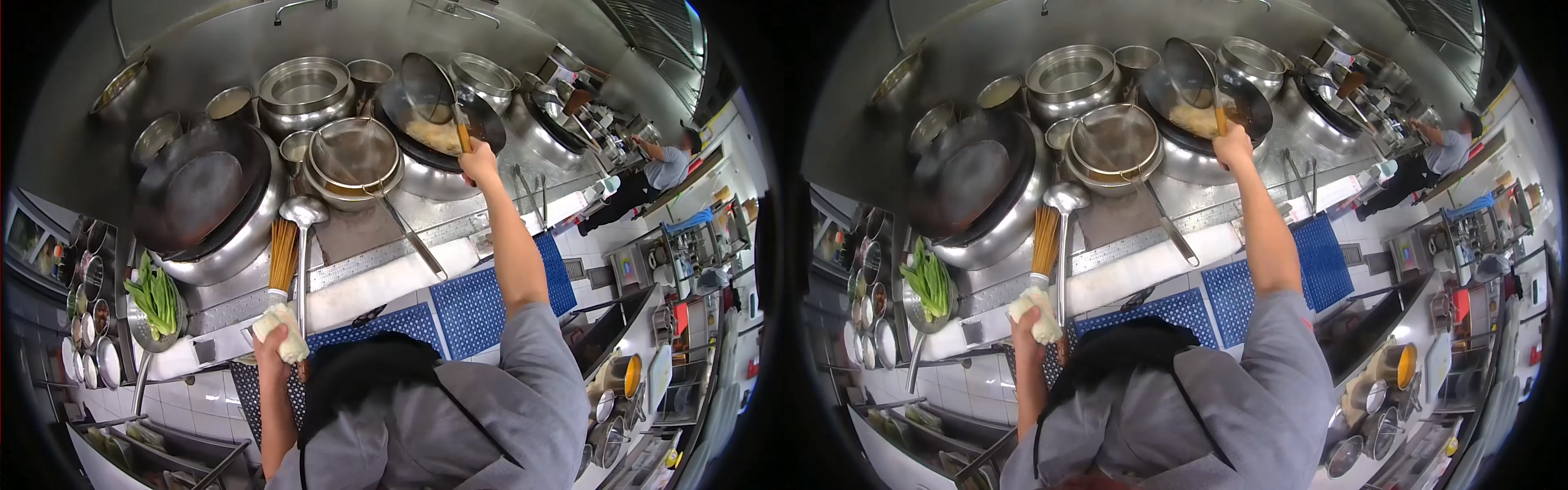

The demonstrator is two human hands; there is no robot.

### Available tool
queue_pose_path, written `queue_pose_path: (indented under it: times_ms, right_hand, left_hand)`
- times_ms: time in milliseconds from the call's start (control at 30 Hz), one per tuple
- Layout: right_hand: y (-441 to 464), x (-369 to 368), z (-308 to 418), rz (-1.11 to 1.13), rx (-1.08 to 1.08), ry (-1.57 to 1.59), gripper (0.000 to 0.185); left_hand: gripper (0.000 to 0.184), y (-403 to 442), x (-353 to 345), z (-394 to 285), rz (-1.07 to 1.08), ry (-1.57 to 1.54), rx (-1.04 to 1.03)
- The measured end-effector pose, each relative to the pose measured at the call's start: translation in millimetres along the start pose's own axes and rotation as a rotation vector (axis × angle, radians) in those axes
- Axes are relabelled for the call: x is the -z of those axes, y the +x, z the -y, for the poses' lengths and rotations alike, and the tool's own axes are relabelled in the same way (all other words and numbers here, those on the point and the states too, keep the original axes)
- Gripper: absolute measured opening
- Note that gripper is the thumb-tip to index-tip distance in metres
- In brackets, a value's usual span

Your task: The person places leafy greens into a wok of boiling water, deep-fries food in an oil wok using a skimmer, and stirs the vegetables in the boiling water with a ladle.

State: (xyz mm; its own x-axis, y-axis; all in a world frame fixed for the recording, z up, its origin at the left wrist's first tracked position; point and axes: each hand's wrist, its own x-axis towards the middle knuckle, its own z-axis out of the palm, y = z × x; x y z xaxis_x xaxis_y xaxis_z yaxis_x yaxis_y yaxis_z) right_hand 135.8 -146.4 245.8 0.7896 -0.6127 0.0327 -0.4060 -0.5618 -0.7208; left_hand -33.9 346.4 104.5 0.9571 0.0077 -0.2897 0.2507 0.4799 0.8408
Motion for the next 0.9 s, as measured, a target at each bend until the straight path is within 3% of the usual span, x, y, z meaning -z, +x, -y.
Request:
queue_pose_path:
  times_ms: [67,300,433,633,767,867,900]
  right_hand:
    - [14,0,-39,0.133,0.006,0.032,0.05]
    - [-52,73,-43,0.082,-0.025,0.109,0.049]
    - [-41,88,-75,-0.131,0.157,-0.162,0.05]
    - [-16,57,-82,-0.402,0.188,-0.264,0.037]
    - [39,-6,-93,-0.376,-0.148,0.01,0.027]
    - [41,-27,-50,-0.227,-0.446,0.712,0.006]
    - [46,-27,-44,-0.165,-0.457,0.787,0.005]
  left_hand:
    - [0.053,-1,-2,0,-0.023,0.01,0.001]
    - [0.053,2,-9,-1,0.044,0.01,0.039]
    - [0.053,1,-16,-7,0.053,0.038,0.033]
    - [0.054,7,-17,-7,0.113,0.077,0.035]
    - [0.056,6,-25,-12,0.12,0.078,0.011]
    - [0.057,3,-24,-9,0.097,0.077,-0.008]
    - [0.057,2,-21,-7,0.107,0.08,-0.011]
